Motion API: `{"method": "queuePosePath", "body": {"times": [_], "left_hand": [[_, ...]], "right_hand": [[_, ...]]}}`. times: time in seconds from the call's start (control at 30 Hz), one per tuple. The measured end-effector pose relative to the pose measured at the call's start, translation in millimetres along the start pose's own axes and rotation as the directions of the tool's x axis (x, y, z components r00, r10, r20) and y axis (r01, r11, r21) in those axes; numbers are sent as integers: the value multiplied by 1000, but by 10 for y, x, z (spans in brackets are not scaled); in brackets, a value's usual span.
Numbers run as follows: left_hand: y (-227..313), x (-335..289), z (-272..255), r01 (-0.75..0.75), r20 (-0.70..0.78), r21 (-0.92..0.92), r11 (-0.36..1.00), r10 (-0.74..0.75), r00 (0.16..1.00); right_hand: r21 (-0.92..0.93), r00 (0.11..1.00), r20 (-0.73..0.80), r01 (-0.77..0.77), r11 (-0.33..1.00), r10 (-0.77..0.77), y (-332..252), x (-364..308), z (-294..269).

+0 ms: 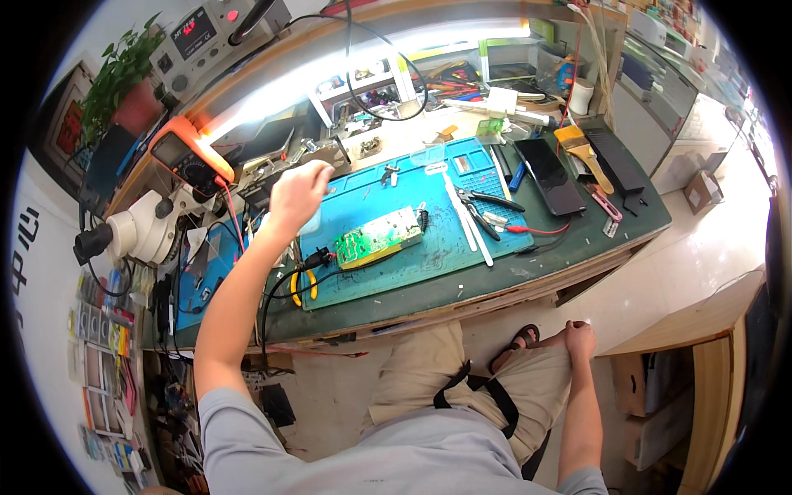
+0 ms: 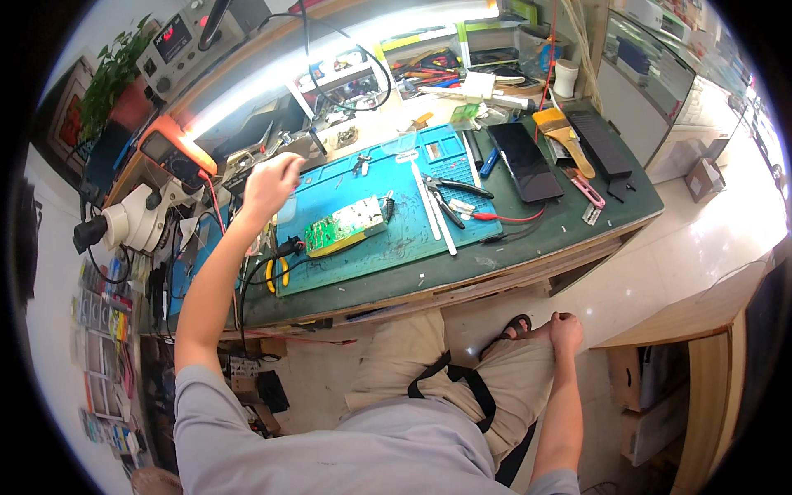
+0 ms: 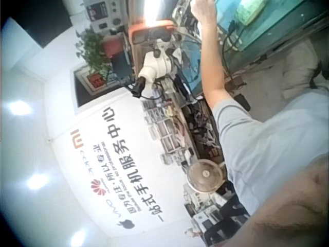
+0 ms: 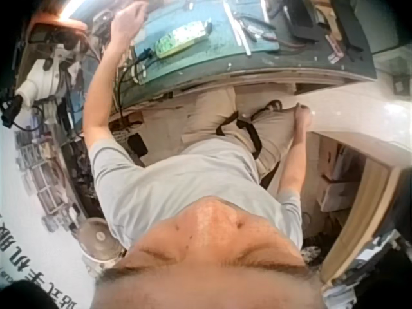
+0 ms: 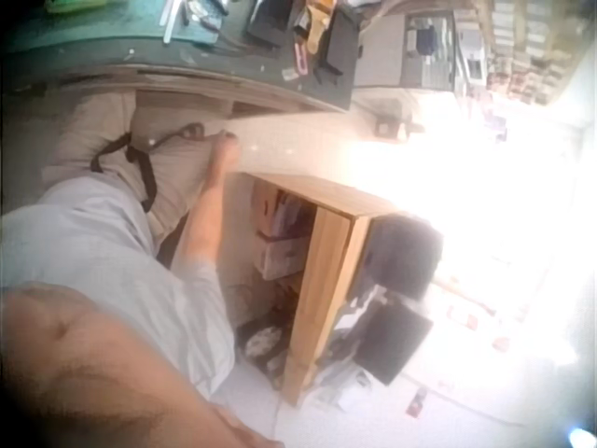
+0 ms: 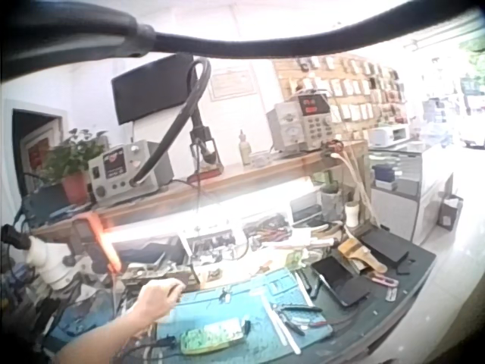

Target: The person uses a multimeter to test various points on a green circuit board. They hold the red and black probes against different components and traces on the board, checking for electrical continuity or voltage. The person occasionally looks up at a multimeter display to read the measurements.

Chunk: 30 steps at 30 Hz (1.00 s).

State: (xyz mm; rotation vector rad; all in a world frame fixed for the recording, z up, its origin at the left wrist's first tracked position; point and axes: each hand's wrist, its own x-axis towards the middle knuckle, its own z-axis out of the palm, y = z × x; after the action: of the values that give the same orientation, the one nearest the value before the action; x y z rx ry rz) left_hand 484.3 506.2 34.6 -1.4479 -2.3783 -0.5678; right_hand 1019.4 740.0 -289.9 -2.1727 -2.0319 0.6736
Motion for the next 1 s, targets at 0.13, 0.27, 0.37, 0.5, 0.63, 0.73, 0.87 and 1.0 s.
{"method": "queuePosePath", "body": {"times": [0.13,0.27,0.37,0.5,0.63,0.73,0.87,1.0], "left_hand": [[-19,-625,-464,100,-103,-266,959,-131,986],[55,-1437,-731,134,-318,-311,941,-236,918],[-19,-2017,-666,111,-452,-275,955,-230,862],[223,-2458,-381,82,-564,-473,877,-373,737],[394,-2493,-145,-133,-620,-381,915,-146,771],[385,-2242,-130,-347,-635,-205,915,145,759],[357,-2116,-73,-363,-545,-111,925,249,801],[368,-2133,35,-247,-566,-138,959,128,814]], "right_hand": [[58,999,33,-2,998,0,51,20,-20],[11,998,53,-21,1000,20,-16,-2,6],[-52,1000,20,2,999,-1,53,86,92],[-67,996,-43,72,995,-75,102,154,218],[-231,978,-3,204,951,-211,133,193,231],[-156,943,-92,304,940,-320,60,128,268],[-9,925,-108,366,931,-364,-34,7,274],[22,913,-133,392,920,-386,-119,-13,243]]}}
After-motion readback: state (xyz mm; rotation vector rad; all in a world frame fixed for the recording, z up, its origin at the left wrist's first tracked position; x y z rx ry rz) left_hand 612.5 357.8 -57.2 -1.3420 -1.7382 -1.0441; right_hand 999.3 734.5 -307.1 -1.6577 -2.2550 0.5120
